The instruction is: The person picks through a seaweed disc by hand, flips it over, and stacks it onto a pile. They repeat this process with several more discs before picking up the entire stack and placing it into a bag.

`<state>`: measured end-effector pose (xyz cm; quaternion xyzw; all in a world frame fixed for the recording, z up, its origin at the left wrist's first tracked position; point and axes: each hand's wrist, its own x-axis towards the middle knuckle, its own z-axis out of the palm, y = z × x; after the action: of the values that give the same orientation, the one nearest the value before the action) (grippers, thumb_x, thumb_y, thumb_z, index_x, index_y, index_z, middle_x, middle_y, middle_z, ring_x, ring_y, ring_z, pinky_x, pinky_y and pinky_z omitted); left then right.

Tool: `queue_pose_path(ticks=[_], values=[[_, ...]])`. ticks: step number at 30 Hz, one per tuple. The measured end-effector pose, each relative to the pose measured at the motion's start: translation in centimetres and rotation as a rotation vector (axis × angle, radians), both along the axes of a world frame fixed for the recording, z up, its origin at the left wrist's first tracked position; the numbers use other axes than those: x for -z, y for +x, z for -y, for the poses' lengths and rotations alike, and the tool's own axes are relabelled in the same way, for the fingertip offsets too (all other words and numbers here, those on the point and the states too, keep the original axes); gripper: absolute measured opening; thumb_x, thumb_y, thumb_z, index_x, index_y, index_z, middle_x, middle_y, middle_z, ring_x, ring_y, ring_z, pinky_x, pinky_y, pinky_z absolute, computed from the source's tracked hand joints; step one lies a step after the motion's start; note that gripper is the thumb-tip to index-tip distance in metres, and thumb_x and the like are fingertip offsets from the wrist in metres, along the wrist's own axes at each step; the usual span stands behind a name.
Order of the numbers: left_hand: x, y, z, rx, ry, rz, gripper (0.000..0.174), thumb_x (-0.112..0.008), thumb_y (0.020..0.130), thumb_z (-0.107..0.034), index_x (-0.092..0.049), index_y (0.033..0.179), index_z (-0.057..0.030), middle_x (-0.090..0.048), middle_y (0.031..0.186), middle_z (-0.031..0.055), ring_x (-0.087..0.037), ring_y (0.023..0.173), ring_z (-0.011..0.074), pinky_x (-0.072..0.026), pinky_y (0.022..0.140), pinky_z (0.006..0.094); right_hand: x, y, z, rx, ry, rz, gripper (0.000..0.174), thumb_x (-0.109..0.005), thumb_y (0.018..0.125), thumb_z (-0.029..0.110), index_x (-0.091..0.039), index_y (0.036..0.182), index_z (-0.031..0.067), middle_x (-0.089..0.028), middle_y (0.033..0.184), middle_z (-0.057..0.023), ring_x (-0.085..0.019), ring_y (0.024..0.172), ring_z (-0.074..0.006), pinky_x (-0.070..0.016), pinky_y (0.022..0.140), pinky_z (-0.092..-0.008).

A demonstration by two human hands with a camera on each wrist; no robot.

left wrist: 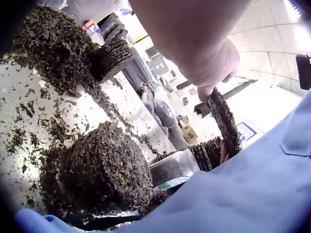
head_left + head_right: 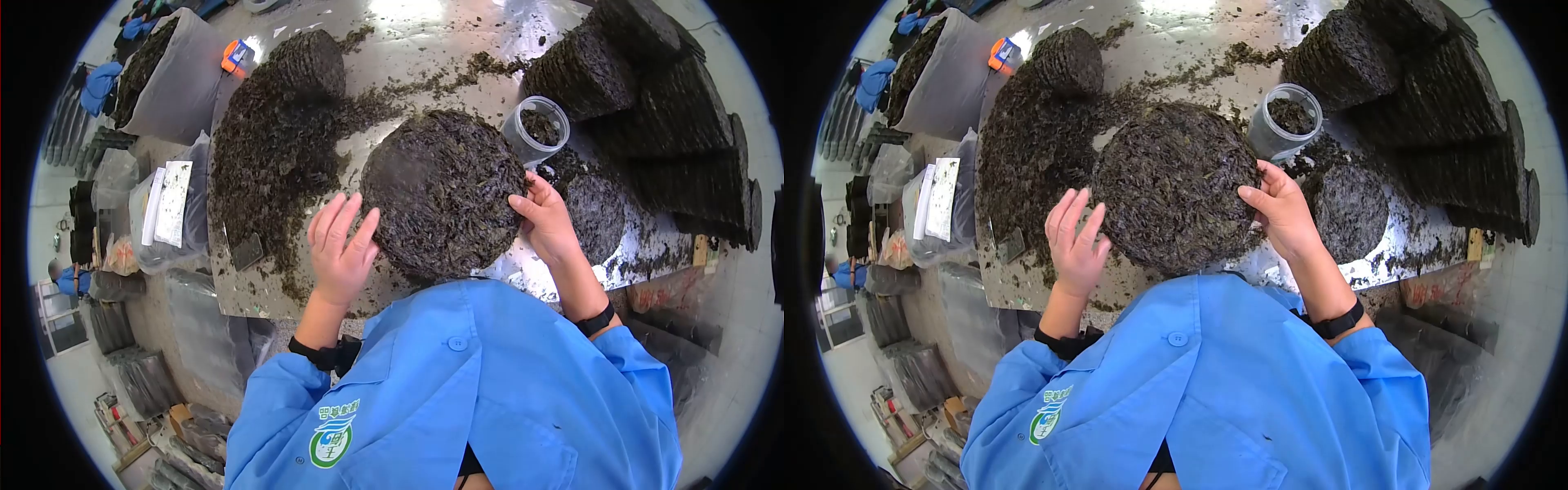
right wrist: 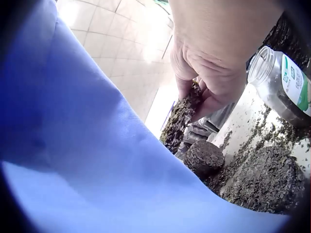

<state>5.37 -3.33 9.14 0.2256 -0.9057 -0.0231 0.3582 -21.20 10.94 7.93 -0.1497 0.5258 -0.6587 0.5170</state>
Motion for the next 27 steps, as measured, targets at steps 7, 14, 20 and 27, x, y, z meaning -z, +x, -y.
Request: queue_pose_path(ticks=[7,14,20,27], values=[[-0.4,-0.9,0.3,0.140,0.065,-0.033,0.028,-0.064,0.069,-0.002,-0.070,0.095,-0.0113,-0.065,0.099,0.0060,-0.060,0.095,0.0245,-0.0464,0.083,0.0347,0.6,-0.2,-1.7,0.001,-0.040,-0.021,0.039,-0.064,0.085,0.011,-0.049,0.121,0.0055,-0.060,0.093,0.0026,-0.056,0.077,-0.0045,-0.0422,0.057,-0.0184],[3.2,-0.7,-2.9,-0.100,1.540,-0.577,0.018,-0.066,0.086,-0.020,-0.062,0.085,-0.0030,-0.059,0.077,0.0002,-0.049,0.066,0.0109,-0.0386,0.063,0.0225,0.6,0.7,-1.9,-0.011,-0.032,-0.070,0.050,-0.055,0.091,0.018,-0.038,0.135,0.0025,-0.046,0.131,-0.0089,-0.048,0.113,-0.0182,-0.0413,0.095,-0.0339],[2.4,-0.9,-3.7,-0.081,1.745,-0.596,0.017,-0.069,0.084,-0.018,-0.059,0.082,-0.0044,-0.056,0.076,-0.0039,-0.046,0.067,0.0051,-0.0378,0.061,0.0220,0.4,1.7,-2.0,-0.161,-0.079,-0.051,0.033,-0.062,0.084,0.005,-0.053,0.116,0.0024,-0.061,0.108,-0.0022,-0.056,0.094,-0.0086,-0.0441,0.084,-0.0243],[2.8,-0.6,-3.8,0.048,1.606,-0.525,0.024,-0.061,0.089,-0.026,-0.057,0.098,-0.0042,-0.059,0.091,0.0052,-0.058,0.085,0.0149,-0.0492,0.080,0.0308,0.2,1.9,-2.6,-0.030,-0.105,-0.396,0.026,-0.062,0.079,-0.004,-0.060,0.105,0.0024,-0.064,0.106,-0.0042,-0.058,0.099,-0.0134,-0.0450,0.088,-0.0282]])
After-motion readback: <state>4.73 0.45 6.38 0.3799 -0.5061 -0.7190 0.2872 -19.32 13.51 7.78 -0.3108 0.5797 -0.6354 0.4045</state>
